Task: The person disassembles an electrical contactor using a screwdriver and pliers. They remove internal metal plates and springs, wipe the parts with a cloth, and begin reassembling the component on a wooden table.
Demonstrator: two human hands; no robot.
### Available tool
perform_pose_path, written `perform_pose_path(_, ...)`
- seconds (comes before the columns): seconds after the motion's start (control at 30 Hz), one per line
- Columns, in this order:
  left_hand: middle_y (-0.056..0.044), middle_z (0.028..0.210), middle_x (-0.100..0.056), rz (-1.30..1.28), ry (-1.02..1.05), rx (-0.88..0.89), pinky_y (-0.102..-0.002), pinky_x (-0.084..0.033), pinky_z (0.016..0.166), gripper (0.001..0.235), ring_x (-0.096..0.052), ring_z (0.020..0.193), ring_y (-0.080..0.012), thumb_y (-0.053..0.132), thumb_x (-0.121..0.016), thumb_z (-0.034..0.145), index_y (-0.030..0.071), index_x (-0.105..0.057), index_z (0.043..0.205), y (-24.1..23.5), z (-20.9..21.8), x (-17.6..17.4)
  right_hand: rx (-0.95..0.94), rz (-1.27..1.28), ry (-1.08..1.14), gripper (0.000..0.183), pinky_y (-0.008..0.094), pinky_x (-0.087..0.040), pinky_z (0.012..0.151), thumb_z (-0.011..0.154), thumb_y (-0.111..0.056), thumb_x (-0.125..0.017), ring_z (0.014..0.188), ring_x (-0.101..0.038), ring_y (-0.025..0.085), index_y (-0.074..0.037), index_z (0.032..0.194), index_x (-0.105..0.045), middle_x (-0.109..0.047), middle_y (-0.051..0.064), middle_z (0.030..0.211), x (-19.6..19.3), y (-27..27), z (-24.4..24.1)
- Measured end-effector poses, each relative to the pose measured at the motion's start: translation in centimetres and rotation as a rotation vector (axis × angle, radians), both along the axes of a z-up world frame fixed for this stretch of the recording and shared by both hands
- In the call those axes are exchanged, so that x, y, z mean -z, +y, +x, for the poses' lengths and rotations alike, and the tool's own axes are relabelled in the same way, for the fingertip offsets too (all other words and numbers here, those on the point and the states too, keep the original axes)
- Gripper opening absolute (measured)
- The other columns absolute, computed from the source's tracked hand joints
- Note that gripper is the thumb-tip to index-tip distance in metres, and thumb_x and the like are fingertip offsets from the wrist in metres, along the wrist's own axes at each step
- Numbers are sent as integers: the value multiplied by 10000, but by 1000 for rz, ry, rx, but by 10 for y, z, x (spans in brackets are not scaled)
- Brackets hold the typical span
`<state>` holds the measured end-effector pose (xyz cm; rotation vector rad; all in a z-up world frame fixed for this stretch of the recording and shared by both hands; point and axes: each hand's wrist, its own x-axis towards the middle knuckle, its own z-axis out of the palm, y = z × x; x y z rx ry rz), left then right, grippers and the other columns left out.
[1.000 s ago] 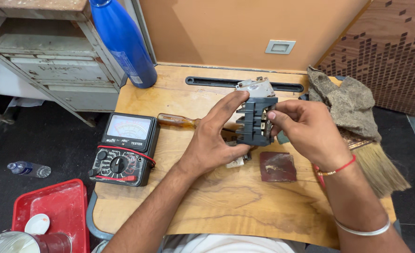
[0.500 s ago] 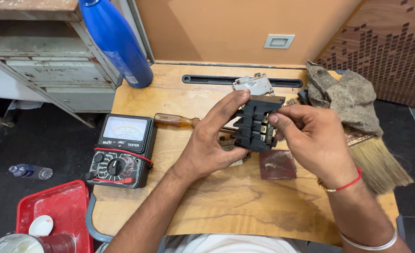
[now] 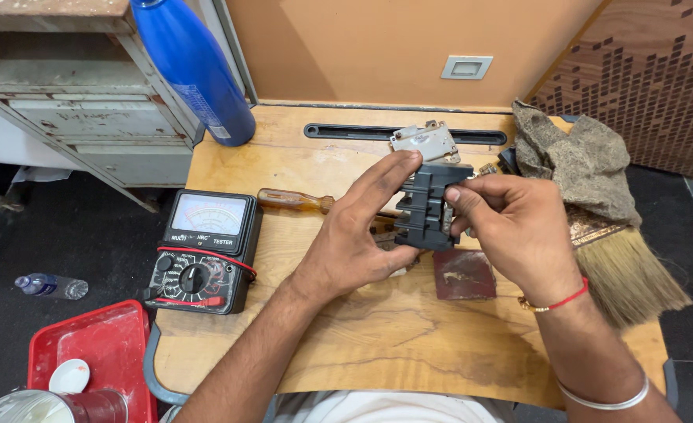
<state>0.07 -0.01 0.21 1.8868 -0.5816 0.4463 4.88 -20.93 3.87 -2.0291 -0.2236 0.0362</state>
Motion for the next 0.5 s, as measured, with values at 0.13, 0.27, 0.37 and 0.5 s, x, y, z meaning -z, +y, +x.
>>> perform_pose_path(0.13,-153,1629,-454,0,-11,-1,-414,-404,1294,1000,-468,1529,-324,69,-828,686,132,-406,1590,1,-1,-1,-1,3,-7,146,245,-516,542,941,-106,-736,605,-670,111,28,930,-794,-742,88,688,1,-1,1)
perform_pose_path(0.27,-137,1615,-477,18,-43,-21,-420,-411,1293,985,-479,1514,-319,86,-833,693,136,-419,1585,1,-1,-1,8,139,46,120,253,-590,577,907,-74,-756,637,-710,125,36,950,-776,-745,89,754,5,-2,4)
perform_pose_path(0.37,-133,1602,-489,22,-64,-30,-426,-410,1291,963,-482,1506,-324,102,-850,709,136,-429,1575,0,-1,-1,-10,205,49,132,266,-613,597,897,-57,-752,662,-723,139,49,976,-760,-760,99,799,10,-6,6)
perform_pose_path(0.5,-132,1586,-504,28,-73,-38,-433,-408,1292,949,-486,1499,-325,106,-851,714,133,-438,1568,-1,-2,0,-62,270,96,126,274,-607,593,899,-51,-748,663,-724,151,47,979,-753,-755,107,798,15,-12,11)
